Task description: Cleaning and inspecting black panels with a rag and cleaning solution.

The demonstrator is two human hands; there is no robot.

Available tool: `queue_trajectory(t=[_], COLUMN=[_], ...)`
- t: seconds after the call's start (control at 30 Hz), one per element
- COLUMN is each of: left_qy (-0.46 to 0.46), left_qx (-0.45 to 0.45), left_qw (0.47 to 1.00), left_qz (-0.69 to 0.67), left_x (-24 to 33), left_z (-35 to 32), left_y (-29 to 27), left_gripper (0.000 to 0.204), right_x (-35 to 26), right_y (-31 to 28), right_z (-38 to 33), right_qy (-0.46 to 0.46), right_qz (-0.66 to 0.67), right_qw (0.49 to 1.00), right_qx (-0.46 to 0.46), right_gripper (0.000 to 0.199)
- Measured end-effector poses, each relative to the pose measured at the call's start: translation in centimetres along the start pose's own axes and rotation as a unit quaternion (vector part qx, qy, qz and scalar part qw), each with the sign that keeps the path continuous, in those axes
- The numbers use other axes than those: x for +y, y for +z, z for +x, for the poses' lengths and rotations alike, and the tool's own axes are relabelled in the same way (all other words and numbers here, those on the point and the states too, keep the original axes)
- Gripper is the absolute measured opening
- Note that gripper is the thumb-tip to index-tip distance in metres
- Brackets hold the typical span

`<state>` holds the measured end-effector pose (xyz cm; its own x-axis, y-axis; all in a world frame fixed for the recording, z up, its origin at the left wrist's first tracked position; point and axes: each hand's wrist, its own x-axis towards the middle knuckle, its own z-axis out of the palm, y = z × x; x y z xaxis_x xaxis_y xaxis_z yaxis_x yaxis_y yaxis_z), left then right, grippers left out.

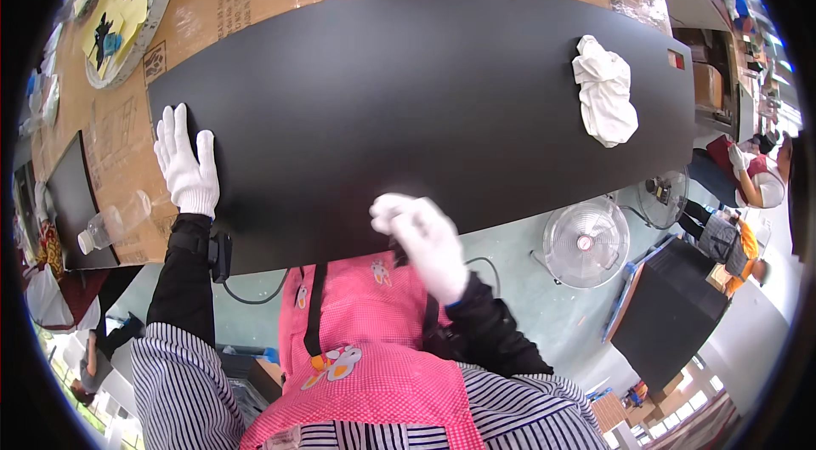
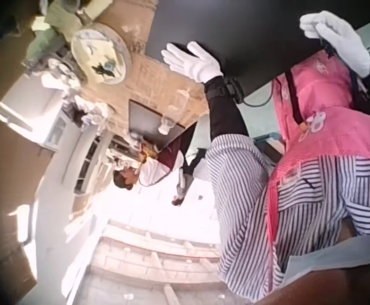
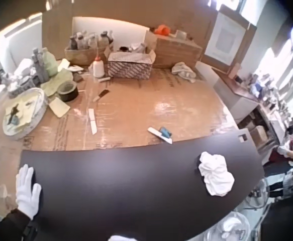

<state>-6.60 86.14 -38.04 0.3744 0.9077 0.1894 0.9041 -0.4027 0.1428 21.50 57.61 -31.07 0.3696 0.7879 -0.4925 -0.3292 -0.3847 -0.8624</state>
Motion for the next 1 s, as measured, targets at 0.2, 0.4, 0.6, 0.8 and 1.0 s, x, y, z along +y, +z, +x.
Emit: queue_trajectory(t=[0.2, 0.4, 0.6, 0.8, 1.0], left_qy=[-0.006, -0.015, -0.031, -0.025, -0.041], left_qx=[-0.015, -0.022, -0.035, -0.025, -0.027], left_qw=[1.0, 1.0, 0.999, 0.999, 0.999], left_qz=[0.027, 0.015, 0.01, -0.008, -0.021], left_x=[0.0, 0.9, 0.2, 2.1, 1.4], left_z=[-0.4, -0.1, -0.5, 0.6, 0.0], left_y=[-0.4, -0.7, -1.2, -2.1, -2.3], left_gripper=[0.062, 0.064, 0.065, 0.065, 0.066], right_x=[-3.5, -7.5, -6.5, -8.3, -5.8], right_y=[-18.3, -3.4, 7.2, -15.6, 4.1], right_z=[9.6, 19.5, 17.0, 26.1, 27.8], right_qy=[-0.185, -0.279, -0.169, -0.286, -0.235], right_qz=[0.197, -0.172, -0.003, 0.24, 0.279], right_qw=[0.942, 0.936, 0.985, 0.922, 0.928], right_qx=[0.199, 0.125, -0.044, 0.099, -0.073], right_gripper=[0.021, 0.012, 0.016, 0.018, 0.031])
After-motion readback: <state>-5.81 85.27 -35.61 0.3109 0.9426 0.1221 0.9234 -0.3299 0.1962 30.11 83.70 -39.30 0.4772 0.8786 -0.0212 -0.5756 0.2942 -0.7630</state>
